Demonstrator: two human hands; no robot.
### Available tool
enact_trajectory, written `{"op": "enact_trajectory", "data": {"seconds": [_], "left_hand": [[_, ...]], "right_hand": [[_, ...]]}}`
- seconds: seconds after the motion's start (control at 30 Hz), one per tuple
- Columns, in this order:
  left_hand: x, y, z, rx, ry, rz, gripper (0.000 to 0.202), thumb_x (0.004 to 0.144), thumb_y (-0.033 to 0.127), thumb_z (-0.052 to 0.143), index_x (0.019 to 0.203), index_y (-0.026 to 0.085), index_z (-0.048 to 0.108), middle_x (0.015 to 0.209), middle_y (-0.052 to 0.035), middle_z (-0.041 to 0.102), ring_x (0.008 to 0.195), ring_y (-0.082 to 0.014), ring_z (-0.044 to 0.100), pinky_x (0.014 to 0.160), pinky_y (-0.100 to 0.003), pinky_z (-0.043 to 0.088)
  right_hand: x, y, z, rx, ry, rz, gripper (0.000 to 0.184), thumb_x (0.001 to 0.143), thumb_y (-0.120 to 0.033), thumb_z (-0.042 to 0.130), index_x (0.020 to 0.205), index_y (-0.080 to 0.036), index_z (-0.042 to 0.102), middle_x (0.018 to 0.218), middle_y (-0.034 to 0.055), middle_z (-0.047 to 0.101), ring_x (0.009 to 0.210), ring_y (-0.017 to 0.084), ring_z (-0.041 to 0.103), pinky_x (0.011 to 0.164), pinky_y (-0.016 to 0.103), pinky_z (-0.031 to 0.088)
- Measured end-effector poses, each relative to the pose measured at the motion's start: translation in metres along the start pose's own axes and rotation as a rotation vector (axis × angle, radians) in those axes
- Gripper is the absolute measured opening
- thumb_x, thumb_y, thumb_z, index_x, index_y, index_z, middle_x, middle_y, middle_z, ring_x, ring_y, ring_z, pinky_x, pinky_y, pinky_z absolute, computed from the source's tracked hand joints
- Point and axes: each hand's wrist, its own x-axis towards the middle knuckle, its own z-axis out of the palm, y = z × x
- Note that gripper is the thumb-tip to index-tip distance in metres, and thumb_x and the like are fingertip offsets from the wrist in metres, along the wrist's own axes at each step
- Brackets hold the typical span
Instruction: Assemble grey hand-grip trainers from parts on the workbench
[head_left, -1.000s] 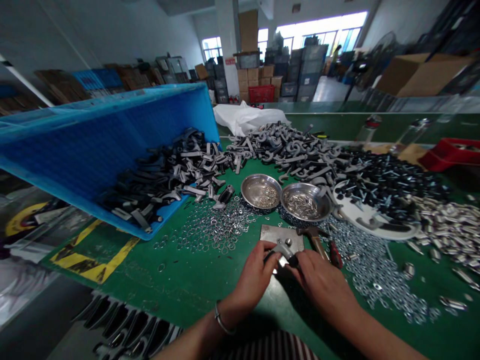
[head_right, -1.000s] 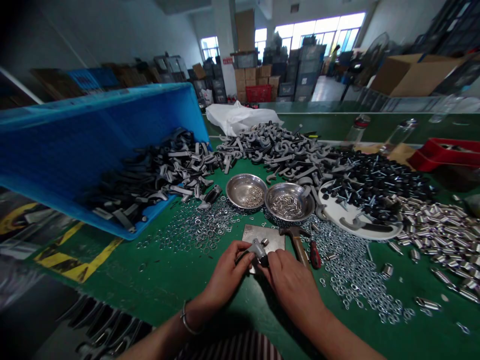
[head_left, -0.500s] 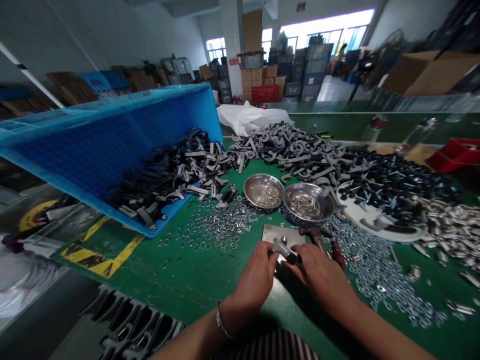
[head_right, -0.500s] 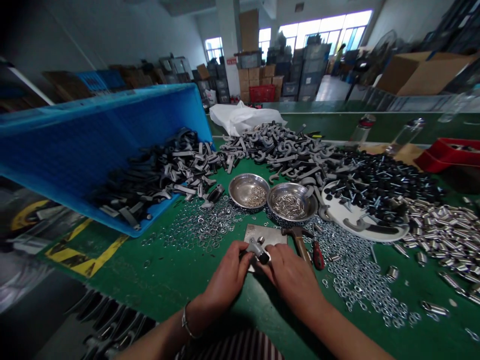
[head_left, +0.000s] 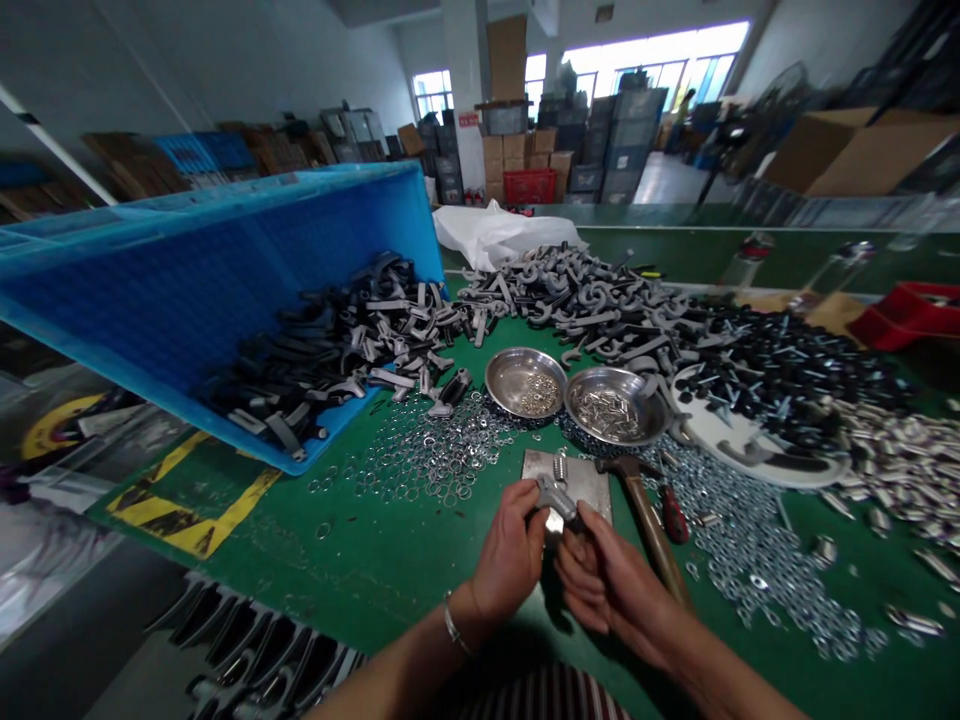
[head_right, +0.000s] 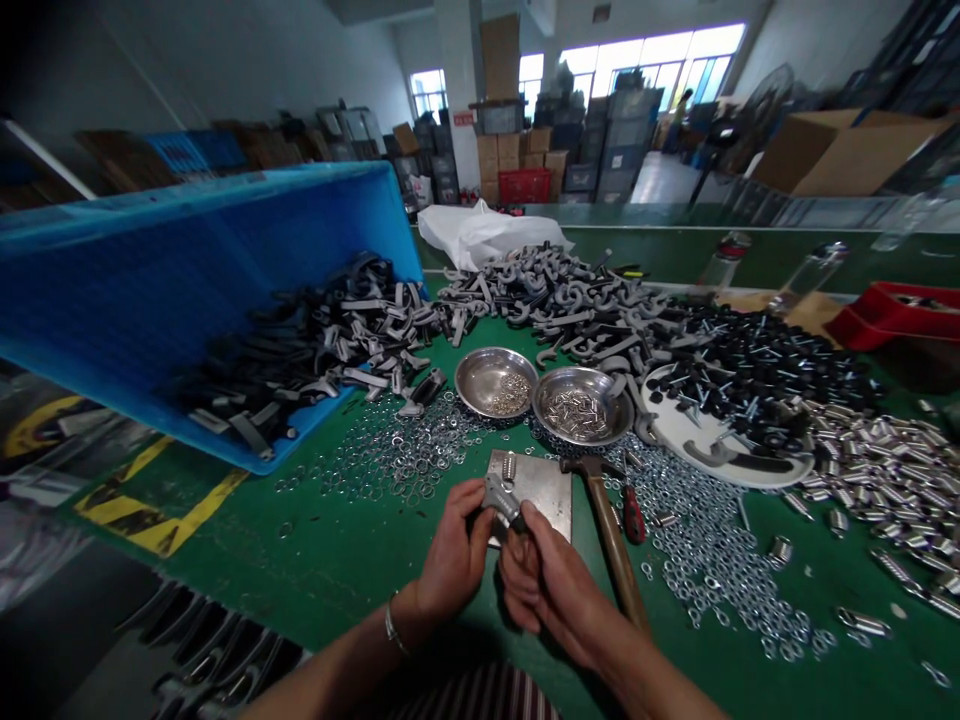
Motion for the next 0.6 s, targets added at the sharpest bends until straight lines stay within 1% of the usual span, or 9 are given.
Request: {"op": "enact_trajectory", "data": {"seconds": [0.03, 0.07, 0.13, 0.23, 0.3, 0.4, 0.43, 0.5, 0.6], "left_hand": [[0.000, -0.003, -0.004, -0.011, -0.037, 0.030, 0.025, 0.097, 0.018, 0.047, 0.122, 0.021, 0.050, 0.123, -0.0129, 0.059, 0.119, -0.0231, 0.058, 0.102, -0.044, 0.050], [0.000, -0.005, -0.007, -0.017, -0.064, 0.044, 0.026, 0.097, 0.017, 0.047, 0.122, 0.021, 0.051, 0.122, -0.0124, 0.060, 0.118, -0.0226, 0.059, 0.100, -0.043, 0.051], [0.001, -0.003, -0.011, -0.020, -0.116, 0.052, 0.027, 0.096, 0.014, 0.048, 0.122, 0.020, 0.053, 0.120, -0.0118, 0.061, 0.115, -0.0220, 0.061, 0.098, -0.041, 0.053], [0.003, 0.009, -0.009, -0.008, -0.200, 0.039, 0.028, 0.096, 0.012, 0.047, 0.121, 0.020, 0.056, 0.121, -0.0118, 0.062, 0.116, -0.0220, 0.061, 0.099, -0.041, 0.053], [0.006, 0.017, -0.008, -0.001, -0.248, 0.031, 0.026, 0.096, 0.013, 0.048, 0.119, 0.019, 0.058, 0.121, -0.0120, 0.062, 0.116, -0.0219, 0.060, 0.100, -0.039, 0.053], [0.018, 0.018, -0.015, 0.031, -0.344, 0.092, 0.023, 0.096, 0.021, 0.054, 0.118, 0.018, 0.058, 0.118, -0.0115, 0.064, 0.111, -0.0222, 0.061, 0.096, -0.038, 0.054], [0.027, 0.014, -0.020, 0.066, -0.365, 0.120, 0.024, 0.095, 0.024, 0.056, 0.118, 0.018, 0.058, 0.116, -0.0111, 0.065, 0.109, -0.0226, 0.061, 0.095, -0.038, 0.054], [0.055, -0.004, -0.034, 0.168, -0.348, 0.132, 0.023, 0.097, 0.028, 0.053, 0.117, 0.017, 0.057, 0.114, -0.0103, 0.065, 0.107, -0.0225, 0.061, 0.095, -0.039, 0.052], [0.123, -0.048, -0.060, 0.407, -0.228, 0.011, 0.021, 0.102, 0.026, 0.041, 0.111, 0.017, 0.059, 0.111, -0.0089, 0.065, 0.105, -0.0192, 0.061, 0.094, -0.035, 0.051]], "right_hand": [[-0.001, -0.001, -0.003, -0.013, -0.036, 0.016, 0.058, 0.095, -0.072, 0.029, 0.067, -0.023, 0.043, 0.049, -0.0080, 0.035, 0.039, 0.010, 0.030, 0.038, 0.022, 0.032], [0.000, -0.004, -0.007, -0.055, -0.033, -0.003, 0.057, 0.094, -0.070, 0.037, 0.068, -0.021, 0.050, 0.051, -0.0057, 0.043, 0.043, 0.010, 0.039, 0.042, 0.022, 0.038], [0.003, -0.010, -0.014, -0.099, 0.038, -0.087, 0.051, 0.091, -0.066, 0.052, 0.077, -0.018, 0.062, 0.064, -0.0005, 0.058, 0.058, 0.013, 0.054, 0.055, 0.024, 0.047], [0.014, -0.015, -0.015, -0.011, 0.120, -0.142, 0.041, 0.085, -0.058, 0.066, 0.096, -0.019, 0.068, 0.088, 0.0043, 0.068, 0.074, 0.017, 0.062, 0.064, 0.027, 0.052], [0.019, -0.012, -0.012, -0.001, 0.244, -0.194, 0.041, 0.081, -0.057, 0.068, 0.099, -0.020, 0.070, 0.096, 0.0069, 0.070, 0.082, 0.022, 0.066, 0.069, 0.031, 0.055], [0.021, 0.001, -0.018, -0.155, 0.499, -0.318, 0.039, 0.079, -0.058, 0.065, 0.091, -0.022, 0.072, 0.098, 0.0093, 0.073, 0.092, 0.029, 0.068, 0.079, 0.035, 0.057], [0.021, 0.008, -0.025, -0.239, 0.546, -0.340, 0.037, 0.080, -0.057, 0.063, 0.089, -0.022, 0.073, 0.098, 0.0097, 0.073, 0.093, 0.029, 0.068, 0.079, 0.034, 0.058], [0.022, 0.022, -0.046, -0.413, 0.564, -0.375, 0.031, 0.082, -0.049, 0.061, 0.092, -0.023, 0.074, 0.102, 0.0095, 0.074, 0.093, 0.029, 0.069, 0.075, 0.033, 0.059], [0.030, 0.045, -0.075, -0.608, 0.508, -0.461, 0.031, 0.075, -0.041, 0.068, 0.101, -0.025, 0.075, 0.110, 0.0080, 0.074, 0.100, 0.031, 0.069, 0.077, 0.034, 0.059]]}}
